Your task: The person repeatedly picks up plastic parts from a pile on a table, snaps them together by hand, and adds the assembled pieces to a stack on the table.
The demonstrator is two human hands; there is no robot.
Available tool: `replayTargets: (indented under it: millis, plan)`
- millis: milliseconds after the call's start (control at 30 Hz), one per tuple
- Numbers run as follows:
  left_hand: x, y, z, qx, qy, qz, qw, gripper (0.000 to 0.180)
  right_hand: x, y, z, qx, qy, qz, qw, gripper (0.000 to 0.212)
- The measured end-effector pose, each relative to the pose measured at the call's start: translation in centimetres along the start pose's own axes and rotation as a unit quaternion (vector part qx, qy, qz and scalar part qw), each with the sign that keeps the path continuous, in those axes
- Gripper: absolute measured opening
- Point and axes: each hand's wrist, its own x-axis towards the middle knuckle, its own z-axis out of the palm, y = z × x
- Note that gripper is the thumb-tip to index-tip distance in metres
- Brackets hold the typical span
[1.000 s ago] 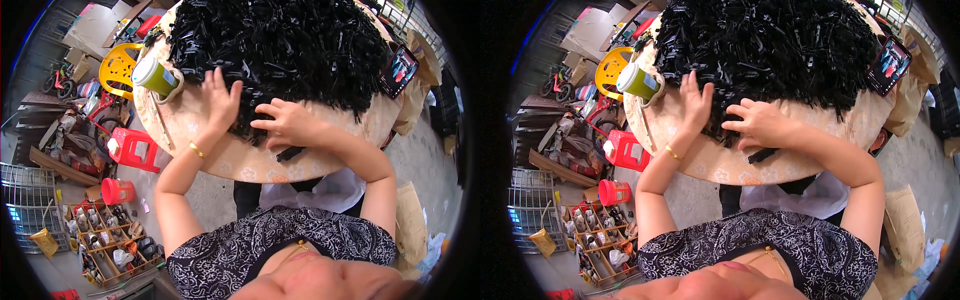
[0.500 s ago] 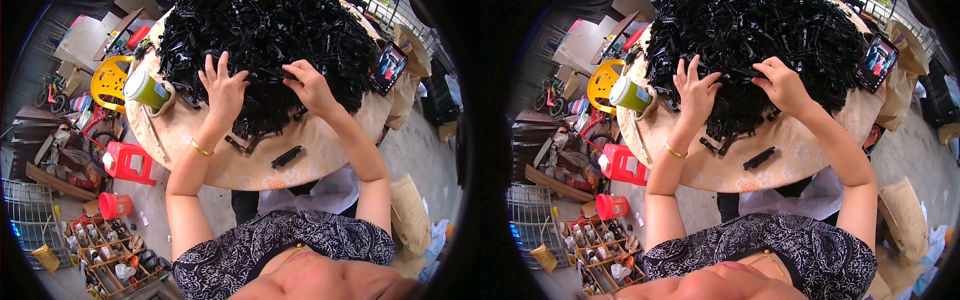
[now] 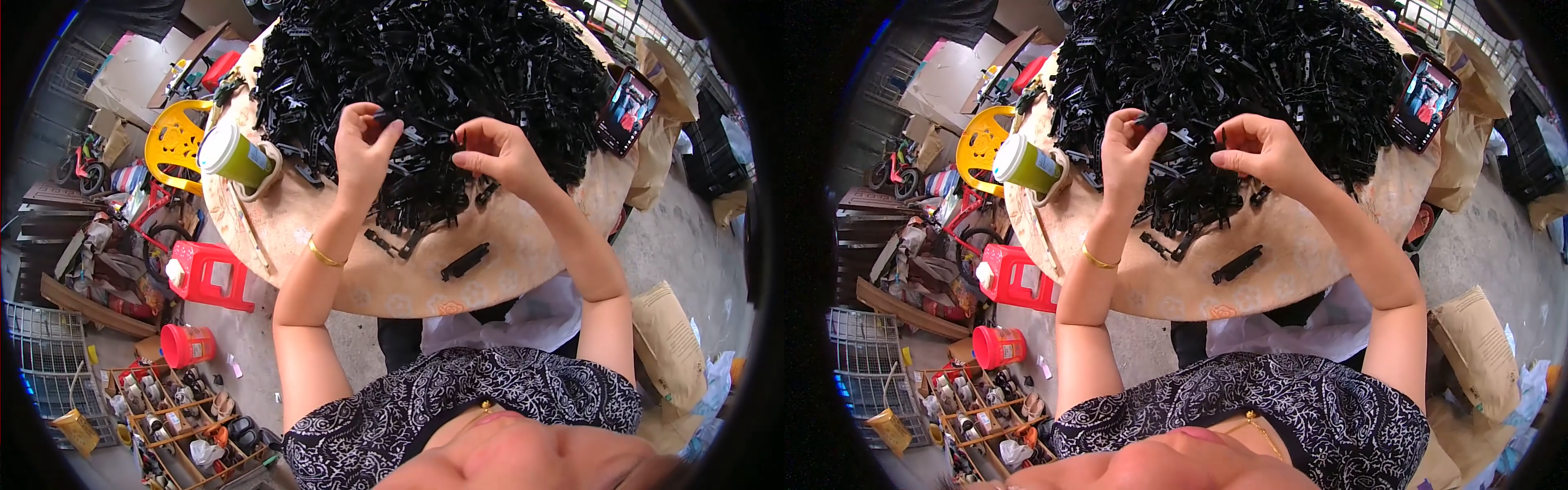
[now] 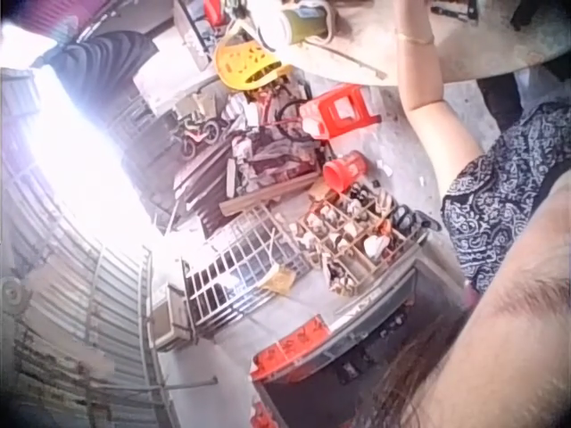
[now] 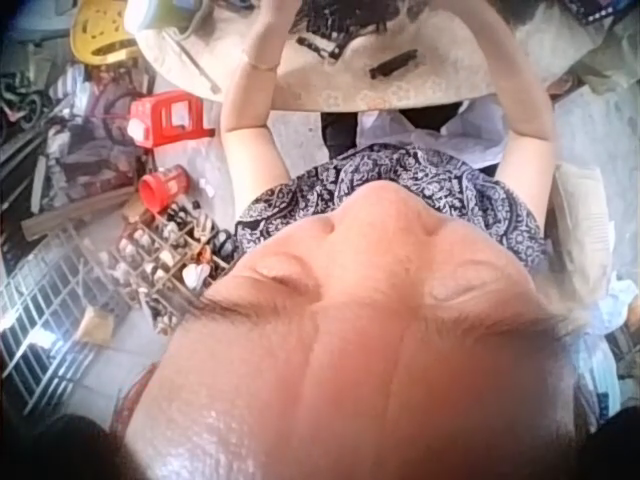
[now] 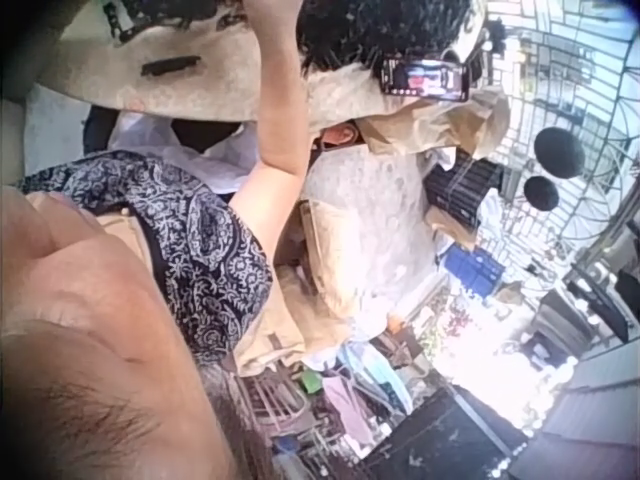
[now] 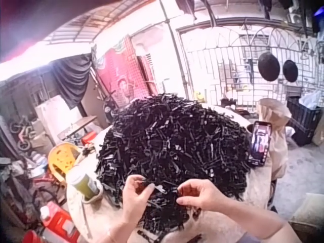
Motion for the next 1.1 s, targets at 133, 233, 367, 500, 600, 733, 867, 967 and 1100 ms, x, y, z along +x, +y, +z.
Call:
replayTargets:
  millis: [133,233,367,500,600,733,867,967,1100]
  plan:
    - [-0.9,0.9,0.2,-0.25,-0.065,-0.152,0.954,0.035,-0.4,-0.9,0.9,0.103,-0.027,-0.017,0.994,0.031]
    - [-1.9,1.6,0.8,-0.199,-0.103,-0.233,0.946,0.023,-0.5,-0.3,1.3,0.093,-0.018,-0.024,0.995,0.024]
    - [-2.3,0.8,1.0,-0.313,-0.151,-0.286,0.893,0.028,-0.7,0.8,1.5,-0.018,0.042,-0.083,0.995,0.016]
    - [-2.8,1.8,0.7,-0.277,-0.18,-0.249,0.91,0.029,-0.7,1.0,1.9,-0.111,0.067,-0.153,0.98,0.016]
    - [-2.8,1.8,0.4,-0.185,-0.2,-0.187,0.944,0.032,-0.8,0.9,1.6,-0.198,0.07,-0.208,0.955,0.019]
    - [-3.0,1.5,0.1,-0.148,-0.19,-0.132,0.962,0.033,-0.7,0.4,1.1,-0.365,0.084,-0.346,0.86,0.029]
    - [-3.2,1.4,-0.1,-0.038,-0.187,-0.057,0.98,0.033,-0.4,-0.1,1.2,-0.37,0.137,-0.364,0.844,0.039]
    - [-3.2,2.1,0.0,-0.014,-0.181,-0.006,0.983,0.033,-0.6,0.2,0.6,-0.231,-0.028,-0.145,0.962,0.045]
    - [-3.4,2.6,0.3,0.041,-0.18,0.055,0.981,0.03,-0.7,0.3,0.3,-0.214,-0.025,-0.145,0.966,0.04]
